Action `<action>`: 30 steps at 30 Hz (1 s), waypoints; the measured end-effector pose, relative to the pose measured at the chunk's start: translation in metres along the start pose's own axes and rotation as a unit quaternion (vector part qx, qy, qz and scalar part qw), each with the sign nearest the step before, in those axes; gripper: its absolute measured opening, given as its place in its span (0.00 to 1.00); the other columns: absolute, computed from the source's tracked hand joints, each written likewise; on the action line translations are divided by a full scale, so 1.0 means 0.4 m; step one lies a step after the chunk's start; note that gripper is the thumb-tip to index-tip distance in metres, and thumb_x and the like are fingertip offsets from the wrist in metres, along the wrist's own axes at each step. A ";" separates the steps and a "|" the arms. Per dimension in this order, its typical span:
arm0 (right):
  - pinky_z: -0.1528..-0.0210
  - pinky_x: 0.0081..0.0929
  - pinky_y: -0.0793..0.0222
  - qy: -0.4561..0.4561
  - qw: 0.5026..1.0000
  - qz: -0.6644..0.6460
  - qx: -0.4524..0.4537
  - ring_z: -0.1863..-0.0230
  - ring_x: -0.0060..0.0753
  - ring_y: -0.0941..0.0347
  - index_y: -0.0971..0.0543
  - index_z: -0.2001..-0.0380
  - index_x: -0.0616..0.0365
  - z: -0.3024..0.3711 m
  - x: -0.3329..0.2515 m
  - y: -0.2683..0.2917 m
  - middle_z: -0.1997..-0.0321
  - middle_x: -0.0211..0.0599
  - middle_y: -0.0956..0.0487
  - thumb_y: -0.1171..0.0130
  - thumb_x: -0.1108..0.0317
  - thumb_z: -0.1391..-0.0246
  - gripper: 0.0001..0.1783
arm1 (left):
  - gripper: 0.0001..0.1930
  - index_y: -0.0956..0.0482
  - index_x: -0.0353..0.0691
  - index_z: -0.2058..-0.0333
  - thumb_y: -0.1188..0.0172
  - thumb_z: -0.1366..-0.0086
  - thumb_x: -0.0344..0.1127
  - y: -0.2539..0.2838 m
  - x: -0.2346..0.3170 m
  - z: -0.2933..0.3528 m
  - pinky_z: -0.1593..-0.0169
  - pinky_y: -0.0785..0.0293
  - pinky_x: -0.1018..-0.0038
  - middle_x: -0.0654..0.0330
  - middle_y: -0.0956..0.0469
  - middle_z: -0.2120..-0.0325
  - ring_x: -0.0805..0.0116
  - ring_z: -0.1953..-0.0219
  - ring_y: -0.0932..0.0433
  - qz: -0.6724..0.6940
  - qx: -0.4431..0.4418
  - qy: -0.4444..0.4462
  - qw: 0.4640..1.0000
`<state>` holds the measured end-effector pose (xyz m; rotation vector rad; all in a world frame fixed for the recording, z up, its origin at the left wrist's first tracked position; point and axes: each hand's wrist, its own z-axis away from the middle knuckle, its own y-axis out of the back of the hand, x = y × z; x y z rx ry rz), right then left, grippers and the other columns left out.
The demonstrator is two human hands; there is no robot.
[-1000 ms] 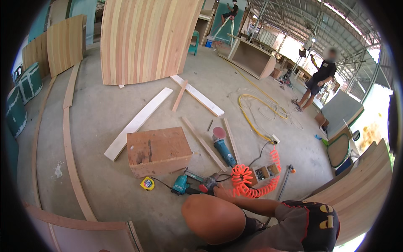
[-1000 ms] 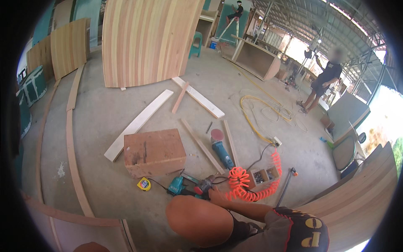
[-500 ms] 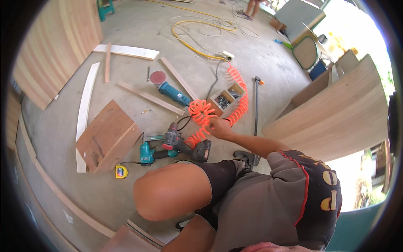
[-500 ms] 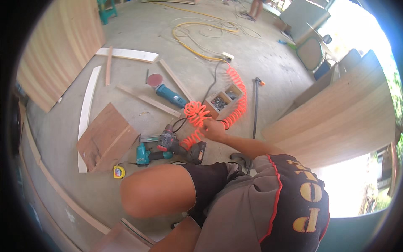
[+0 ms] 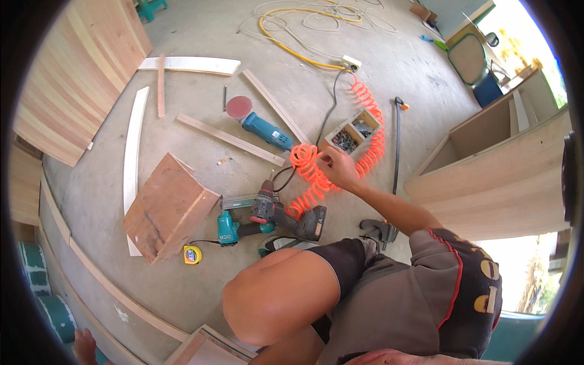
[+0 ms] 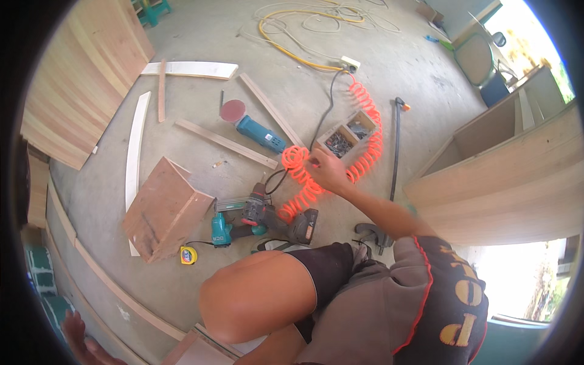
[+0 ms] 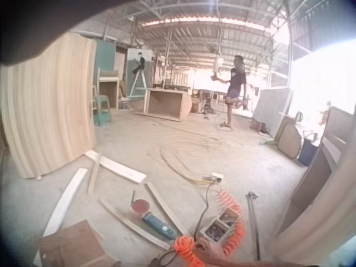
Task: The person assembles a wooden furniture piece by attaching a wooden strip to the frame. They use a nail gun to secure the strip, then use a power drill to drive screws into the wood. Finally, they use an angle grinder to smooth the surface of the assembled piece.
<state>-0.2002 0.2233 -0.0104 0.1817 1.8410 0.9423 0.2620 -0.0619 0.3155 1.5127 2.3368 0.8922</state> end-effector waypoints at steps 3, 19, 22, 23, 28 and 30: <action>0.49 0.44 0.28 0.092 0.982 0.160 -0.043 0.46 0.47 0.27 0.24 0.48 0.52 -0.033 0.008 -0.009 0.53 0.44 0.24 0.32 0.50 0.48 0.28 | 0.17 0.19 0.29 0.51 0.40 0.28 0.39 -0.048 0.070 -0.081 0.57 0.17 0.63 0.47 0.15 0.60 0.53 0.63 0.14 -0.057 -0.087 -0.108 0.989; 0.53 0.51 0.27 0.166 0.957 0.082 -0.221 0.52 0.57 0.24 0.28 0.53 0.55 0.176 -0.092 -0.205 0.50 0.49 0.24 0.34 0.48 0.51 0.29 | 0.21 0.21 0.31 0.49 0.35 0.44 0.25 -0.020 -0.019 -0.024 0.60 0.23 0.63 0.46 0.19 0.66 0.49 0.64 0.18 -0.004 -0.191 -0.013 0.982; 0.56 0.53 0.27 0.021 0.934 0.144 -0.325 0.56 0.59 0.22 0.37 0.48 0.56 0.231 -0.115 -0.225 0.55 0.53 0.22 0.31 0.47 0.53 0.38 | 0.21 0.20 0.33 0.50 0.34 0.44 0.25 -0.050 -0.032 -0.017 0.61 0.23 0.64 0.48 0.18 0.67 0.52 0.65 0.17 0.036 -0.188 -0.002 0.981; 0.56 0.53 0.28 0.011 0.932 0.147 -0.332 0.56 0.60 0.22 0.37 0.47 0.56 0.236 -0.122 -0.253 0.56 0.54 0.22 0.30 0.47 0.53 0.39 | 0.21 0.20 0.33 0.50 0.34 0.44 0.26 -0.033 -0.029 -0.022 0.61 0.23 0.64 0.49 0.18 0.68 0.52 0.65 0.17 0.035 -0.178 0.001 0.983; 0.54 0.52 0.29 0.001 0.934 0.120 -0.336 0.53 0.60 0.22 0.37 0.47 0.56 0.241 -0.108 -0.264 0.56 0.55 0.22 0.30 0.45 0.54 0.40 | 0.20 0.19 0.34 0.51 0.32 0.45 0.28 0.026 -0.028 -0.026 0.62 0.22 0.66 0.50 0.17 0.69 0.53 0.67 0.16 0.051 -0.143 0.006 0.988; 0.53 0.52 0.30 0.019 0.942 0.120 -0.313 0.52 0.60 0.23 0.35 0.48 0.57 0.261 -0.103 -0.207 0.56 0.54 0.22 0.29 0.45 0.53 0.39 | 0.20 0.19 0.35 0.51 0.31 0.44 0.29 0.043 -0.035 -0.015 0.62 0.22 0.66 0.50 0.16 0.69 0.54 0.67 0.15 0.064 -0.145 0.023 0.987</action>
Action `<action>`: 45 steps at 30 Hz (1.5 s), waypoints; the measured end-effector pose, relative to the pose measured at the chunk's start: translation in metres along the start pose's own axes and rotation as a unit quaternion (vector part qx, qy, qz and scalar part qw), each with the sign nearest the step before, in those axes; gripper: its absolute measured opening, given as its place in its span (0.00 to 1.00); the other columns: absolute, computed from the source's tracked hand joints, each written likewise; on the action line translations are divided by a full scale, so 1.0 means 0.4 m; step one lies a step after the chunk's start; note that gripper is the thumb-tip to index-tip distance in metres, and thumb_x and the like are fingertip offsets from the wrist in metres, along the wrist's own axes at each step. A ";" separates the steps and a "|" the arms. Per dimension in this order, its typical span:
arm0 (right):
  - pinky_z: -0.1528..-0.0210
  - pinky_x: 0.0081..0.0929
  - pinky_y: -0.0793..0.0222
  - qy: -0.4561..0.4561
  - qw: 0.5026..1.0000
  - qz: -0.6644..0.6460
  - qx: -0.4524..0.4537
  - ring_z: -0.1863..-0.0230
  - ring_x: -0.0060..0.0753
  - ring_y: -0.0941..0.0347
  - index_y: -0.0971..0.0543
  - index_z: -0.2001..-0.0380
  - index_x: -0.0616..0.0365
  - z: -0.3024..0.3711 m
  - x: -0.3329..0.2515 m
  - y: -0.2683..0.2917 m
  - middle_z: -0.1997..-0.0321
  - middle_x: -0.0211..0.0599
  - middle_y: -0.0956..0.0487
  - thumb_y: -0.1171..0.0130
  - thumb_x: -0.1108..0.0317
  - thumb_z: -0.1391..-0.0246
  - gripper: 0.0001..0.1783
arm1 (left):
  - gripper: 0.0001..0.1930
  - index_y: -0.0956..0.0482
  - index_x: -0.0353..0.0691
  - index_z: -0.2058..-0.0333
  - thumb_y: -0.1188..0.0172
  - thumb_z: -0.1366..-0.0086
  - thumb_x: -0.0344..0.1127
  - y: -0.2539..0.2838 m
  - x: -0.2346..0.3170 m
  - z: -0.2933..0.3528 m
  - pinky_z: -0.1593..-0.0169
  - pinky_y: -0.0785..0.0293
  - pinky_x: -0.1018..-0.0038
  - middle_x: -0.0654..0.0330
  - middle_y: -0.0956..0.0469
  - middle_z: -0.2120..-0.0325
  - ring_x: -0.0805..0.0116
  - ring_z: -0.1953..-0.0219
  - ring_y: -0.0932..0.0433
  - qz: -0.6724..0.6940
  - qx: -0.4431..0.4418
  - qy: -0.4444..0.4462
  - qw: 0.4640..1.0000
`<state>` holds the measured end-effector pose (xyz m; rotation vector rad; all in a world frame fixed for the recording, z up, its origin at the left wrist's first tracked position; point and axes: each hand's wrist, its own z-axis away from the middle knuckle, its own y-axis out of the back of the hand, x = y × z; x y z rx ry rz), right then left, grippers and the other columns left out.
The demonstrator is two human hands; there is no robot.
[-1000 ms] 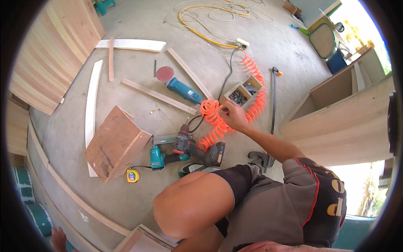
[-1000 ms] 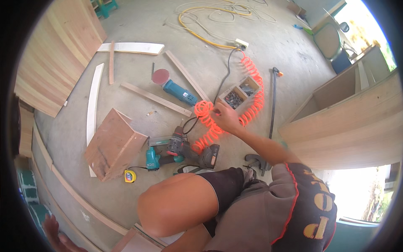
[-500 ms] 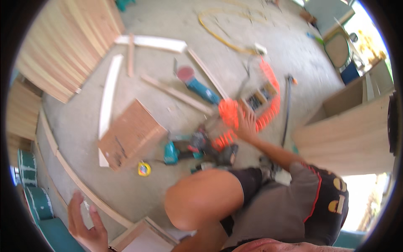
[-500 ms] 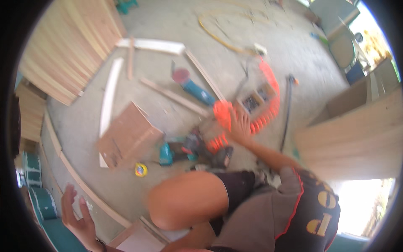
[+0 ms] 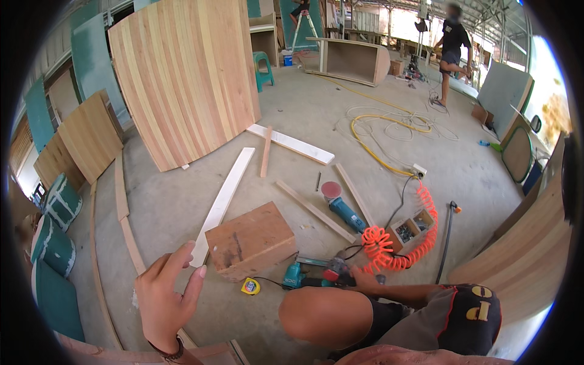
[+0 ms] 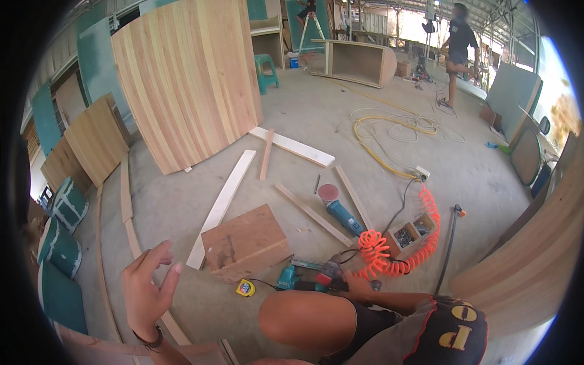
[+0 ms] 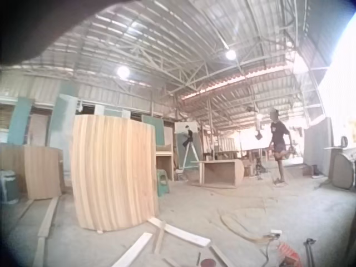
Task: The person assembles a wooden furniture piece by attaching a wooden strip to the frame. They use a nail gun to secure the strip, then use a power drill to drive screws into the wood. Finally, they use an angle grinder to smooth the surface of the assembled piece.
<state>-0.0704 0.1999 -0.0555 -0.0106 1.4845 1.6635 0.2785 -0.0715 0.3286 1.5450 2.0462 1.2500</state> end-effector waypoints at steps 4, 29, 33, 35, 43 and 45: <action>0.49 0.50 0.30 0.002 0.997 0.070 -0.016 0.48 0.55 0.24 0.36 0.39 0.55 0.137 0.081 0.085 0.51 0.49 0.22 0.28 0.43 0.53 0.46 | 0.20 0.19 0.35 0.51 0.31 0.44 0.30 0.031 -0.022 0.024 0.62 0.21 0.67 0.51 0.16 0.68 0.55 0.67 0.14 0.004 -0.002 0.026 1.000; 0.50 0.49 0.26 -0.141 0.953 0.148 -0.222 0.54 0.55 0.21 0.20 0.55 0.56 0.420 0.480 0.146 0.57 0.50 0.18 0.44 0.50 0.41 0.21 | 0.21 0.22 0.36 0.43 0.36 0.34 0.34 -0.038 -0.097 0.060 0.58 0.23 0.68 0.51 0.16 0.65 0.63 0.65 0.17 0.110 -0.093 0.085 0.986; 0.56 0.56 0.27 -0.034 0.993 0.108 -0.023 0.57 0.61 0.21 0.22 0.63 0.61 0.117 0.084 0.097 0.61 0.57 0.19 0.40 0.56 0.44 0.17 | 0.21 0.23 0.37 0.42 0.37 0.33 0.33 0.070 -0.054 0.076 0.52 0.22 0.69 0.52 0.16 0.64 0.65 0.61 0.16 0.044 -0.106 0.128 0.985; 0.53 0.55 0.27 0.038 0.998 0.036 0.030 0.53 0.63 0.22 0.27 0.50 0.58 0.014 -0.017 0.072 0.57 0.58 0.20 0.39 0.57 0.44 0.23 | 0.22 0.23 0.37 0.41 0.37 0.33 0.32 0.066 -0.051 0.076 0.50 0.22 0.69 0.53 0.16 0.63 0.65 0.60 0.16 0.054 -0.105 0.144 0.982; 0.51 0.60 0.27 0.126 0.970 0.205 -0.039 0.47 0.63 0.23 0.38 0.45 0.57 -0.217 -0.211 -0.228 0.50 0.62 0.22 0.43 0.55 0.40 0.28 | 0.23 0.24 0.40 0.39 0.37 0.32 0.35 0.059 -0.008 0.074 0.48 0.23 0.69 0.53 0.16 0.61 0.66 0.57 0.18 0.027 -0.119 0.161 0.979; 0.53 0.59 0.26 0.121 0.978 0.169 -0.016 0.49 0.62 0.22 0.38 0.46 0.58 -0.241 -0.172 -0.232 0.52 0.61 0.21 0.42 0.56 0.42 0.28 | 0.24 0.24 0.40 0.39 0.37 0.31 0.38 0.060 0.004 0.074 0.48 0.23 0.68 0.52 0.16 0.60 0.66 0.57 0.18 0.029 -0.116 0.160 0.980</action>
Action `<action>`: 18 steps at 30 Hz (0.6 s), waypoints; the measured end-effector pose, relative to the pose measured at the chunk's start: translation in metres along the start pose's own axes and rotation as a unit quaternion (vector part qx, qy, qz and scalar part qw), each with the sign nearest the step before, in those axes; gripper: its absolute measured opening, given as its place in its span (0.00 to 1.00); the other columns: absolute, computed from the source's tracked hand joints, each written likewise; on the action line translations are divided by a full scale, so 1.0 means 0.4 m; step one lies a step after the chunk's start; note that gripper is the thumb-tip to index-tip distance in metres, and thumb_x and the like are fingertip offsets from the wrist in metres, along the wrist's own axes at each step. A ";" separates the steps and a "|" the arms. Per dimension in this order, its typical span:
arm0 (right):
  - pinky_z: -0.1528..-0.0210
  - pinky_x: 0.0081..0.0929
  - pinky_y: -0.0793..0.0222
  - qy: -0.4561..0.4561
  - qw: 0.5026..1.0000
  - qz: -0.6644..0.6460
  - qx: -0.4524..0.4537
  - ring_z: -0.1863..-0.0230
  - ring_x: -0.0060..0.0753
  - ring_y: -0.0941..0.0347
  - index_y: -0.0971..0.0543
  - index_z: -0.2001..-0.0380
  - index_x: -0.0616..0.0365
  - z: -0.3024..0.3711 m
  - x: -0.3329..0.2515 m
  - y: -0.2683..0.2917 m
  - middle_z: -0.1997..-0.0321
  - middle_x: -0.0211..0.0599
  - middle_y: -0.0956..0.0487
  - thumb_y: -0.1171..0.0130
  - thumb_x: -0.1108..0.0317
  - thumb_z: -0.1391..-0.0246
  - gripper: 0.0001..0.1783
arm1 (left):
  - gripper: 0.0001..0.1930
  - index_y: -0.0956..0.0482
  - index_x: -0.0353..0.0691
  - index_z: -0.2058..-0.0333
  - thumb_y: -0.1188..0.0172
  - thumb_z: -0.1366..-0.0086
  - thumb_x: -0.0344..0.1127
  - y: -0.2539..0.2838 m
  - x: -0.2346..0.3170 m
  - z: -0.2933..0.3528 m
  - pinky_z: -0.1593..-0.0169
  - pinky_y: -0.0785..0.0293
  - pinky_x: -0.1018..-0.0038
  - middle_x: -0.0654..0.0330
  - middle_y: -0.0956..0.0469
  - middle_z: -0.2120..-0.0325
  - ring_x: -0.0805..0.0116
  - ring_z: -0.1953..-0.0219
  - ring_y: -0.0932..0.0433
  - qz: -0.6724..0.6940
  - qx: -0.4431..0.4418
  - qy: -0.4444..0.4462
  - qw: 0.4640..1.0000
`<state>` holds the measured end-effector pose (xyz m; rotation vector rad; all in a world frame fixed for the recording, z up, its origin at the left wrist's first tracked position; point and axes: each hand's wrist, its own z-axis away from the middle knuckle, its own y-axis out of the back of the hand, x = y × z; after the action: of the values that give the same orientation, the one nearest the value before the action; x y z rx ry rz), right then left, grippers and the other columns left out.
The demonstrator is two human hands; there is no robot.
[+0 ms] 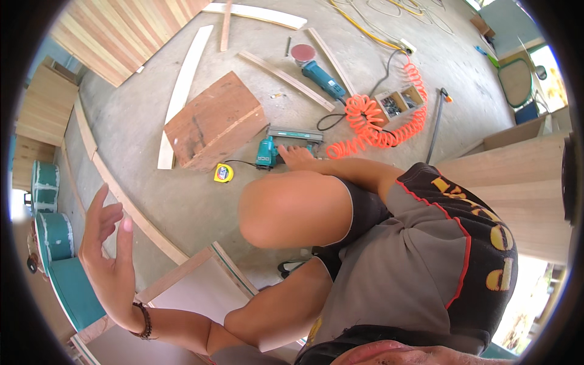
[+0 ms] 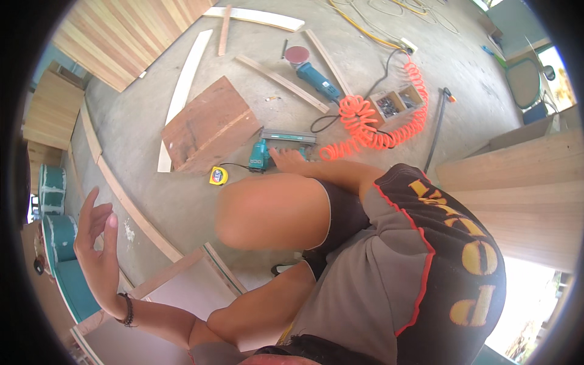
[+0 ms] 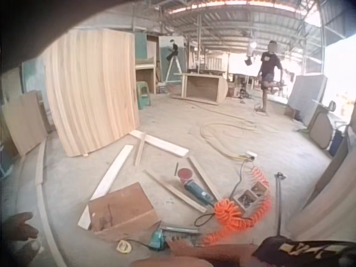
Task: The person assembles a wooden furniture piece by attaching a wooden strip to the frame. They use a nail gun to secure the strip, then use a power drill to drive screws into the wood. Finally, they use an angle grinder to smooth the surface of the assembled piece.
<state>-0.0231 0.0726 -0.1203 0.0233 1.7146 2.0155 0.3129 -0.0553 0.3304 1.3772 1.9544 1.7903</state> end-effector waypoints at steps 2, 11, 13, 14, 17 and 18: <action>0.51 0.56 0.27 -0.037 0.996 -0.081 -0.013 0.50 0.61 0.22 0.38 0.48 0.58 0.004 -0.009 0.021 0.53 0.62 0.21 0.38 0.55 0.45 0.29 | 0.24 0.24 0.40 0.39 0.37 0.31 0.41 -0.001 -0.004 0.008 0.48 0.24 0.68 0.52 0.16 0.60 0.65 0.56 0.18 -0.005 -0.014 0.010 1.000; 0.46 0.47 0.28 -0.075 0.970 -0.232 0.001 0.51 0.56 0.21 0.35 0.38 0.54 0.171 0.003 0.521 0.55 0.55 0.19 0.32 0.54 0.49 0.38 | 0.24 0.24 0.39 0.39 0.39 0.29 0.44 0.011 -0.014 0.024 0.48 0.24 0.67 0.52 0.17 0.60 0.64 0.57 0.18 -0.026 -0.009 0.000 1.000; 0.44 0.45 0.28 0.013 0.981 -0.146 0.128 0.49 0.52 0.21 0.37 0.33 0.55 0.186 0.020 0.635 0.54 0.52 0.19 0.32 0.53 0.47 0.42 | 0.24 0.23 0.39 0.40 0.39 0.29 0.43 0.016 -0.019 0.022 0.48 0.24 0.68 0.52 0.17 0.60 0.64 0.57 0.18 -0.023 0.000 -0.004 1.000; 0.47 0.41 0.27 0.032 0.978 -0.134 0.158 0.53 0.47 0.21 0.37 0.33 0.57 0.175 -0.003 0.700 0.54 0.48 0.19 0.32 0.52 0.46 0.42 | 0.24 0.23 0.38 0.40 0.38 0.30 0.43 0.025 -0.031 0.028 0.48 0.24 0.68 0.53 0.16 0.60 0.64 0.57 0.18 -0.026 0.005 0.000 1.000; 0.58 0.26 0.25 -0.011 0.940 -0.314 0.135 0.64 0.27 0.24 0.36 0.34 0.61 0.227 -0.233 0.980 0.58 0.36 0.19 0.34 0.52 0.42 0.39 | 0.23 0.23 0.38 0.41 0.36 0.31 0.42 0.070 -0.048 0.057 0.49 0.24 0.68 0.53 0.16 0.61 0.65 0.57 0.17 -0.009 0.024 0.003 1.000; 0.65 0.23 0.31 0.070 0.915 -0.342 0.204 0.70 0.19 0.30 0.28 0.40 0.56 0.231 -0.230 1.018 0.68 0.29 0.24 0.35 0.50 0.41 0.32 | 0.23 0.22 0.38 0.41 0.36 0.32 0.41 0.068 -0.052 0.061 0.49 0.24 0.68 0.53 0.15 0.61 0.65 0.57 0.17 0.003 0.037 0.007 0.999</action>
<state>-0.0557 0.0865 0.3058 -0.5204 1.8574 1.1578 0.3543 -0.0561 0.3376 1.3990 2.0457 1.7499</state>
